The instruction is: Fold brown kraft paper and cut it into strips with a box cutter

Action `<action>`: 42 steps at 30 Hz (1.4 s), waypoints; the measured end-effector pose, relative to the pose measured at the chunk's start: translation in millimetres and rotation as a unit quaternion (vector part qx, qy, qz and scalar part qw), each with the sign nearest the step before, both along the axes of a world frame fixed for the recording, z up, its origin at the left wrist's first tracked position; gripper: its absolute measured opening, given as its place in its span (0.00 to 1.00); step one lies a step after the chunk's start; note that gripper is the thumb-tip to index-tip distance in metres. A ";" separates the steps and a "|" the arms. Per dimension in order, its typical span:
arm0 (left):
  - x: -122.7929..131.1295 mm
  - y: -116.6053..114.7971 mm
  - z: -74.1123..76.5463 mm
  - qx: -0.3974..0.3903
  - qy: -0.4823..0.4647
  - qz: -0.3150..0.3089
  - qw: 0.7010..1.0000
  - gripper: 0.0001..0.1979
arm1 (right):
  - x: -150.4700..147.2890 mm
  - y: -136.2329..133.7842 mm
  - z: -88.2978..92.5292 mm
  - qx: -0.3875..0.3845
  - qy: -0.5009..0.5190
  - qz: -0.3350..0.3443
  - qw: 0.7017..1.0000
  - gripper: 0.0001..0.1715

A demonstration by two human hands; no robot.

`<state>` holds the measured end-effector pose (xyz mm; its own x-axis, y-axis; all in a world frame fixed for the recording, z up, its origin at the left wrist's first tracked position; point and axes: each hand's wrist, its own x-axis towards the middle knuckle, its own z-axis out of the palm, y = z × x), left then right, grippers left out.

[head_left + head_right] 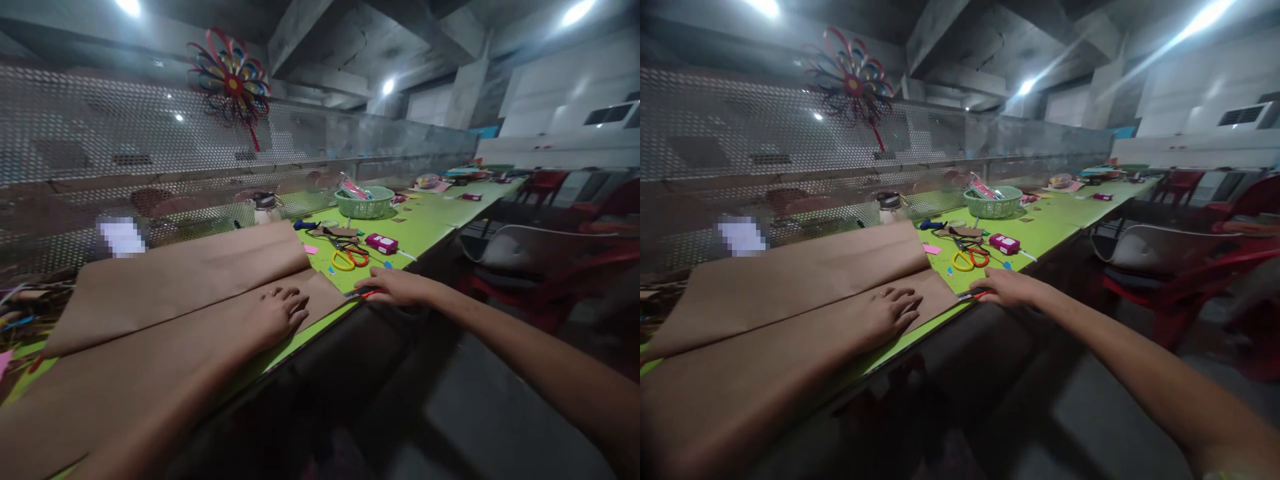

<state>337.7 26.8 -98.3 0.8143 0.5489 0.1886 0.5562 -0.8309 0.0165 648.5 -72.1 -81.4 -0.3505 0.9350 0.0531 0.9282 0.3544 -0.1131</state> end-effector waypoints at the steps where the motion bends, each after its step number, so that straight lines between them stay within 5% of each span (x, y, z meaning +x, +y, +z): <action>1: 0.4 -1.6 -0.4 0.002 0.001 0.001 1.000 0.21 | -0.1 -5.4 0.0 -0.003 0.007 0.003 1.000 0.25; 9: -6.0 -21.8 11.4 0.013 0.024 -0.036 0.999 0.22 | -23.3 -49.3 -13.6 0.032 0.031 -0.006 0.999 0.26; 16: 12.8 -18.5 -5.8 -0.022 0.005 -0.146 0.989 0.23 | -28.5 -67.2 -33.2 0.055 0.068 -0.015 0.996 0.24; 42: 9.8 -24.2 -8.6 -0.051 0.006 -0.130 0.990 0.23 | -18.1 -78.1 -33.7 0.043 0.129 -0.010 0.991 0.24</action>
<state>347.4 2.6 -106.9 0.9326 0.3353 0.1331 0.3235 -0.9406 0.1030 630.4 -150.3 -115.2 -0.2964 0.9299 0.2176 0.8796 0.3546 -0.3171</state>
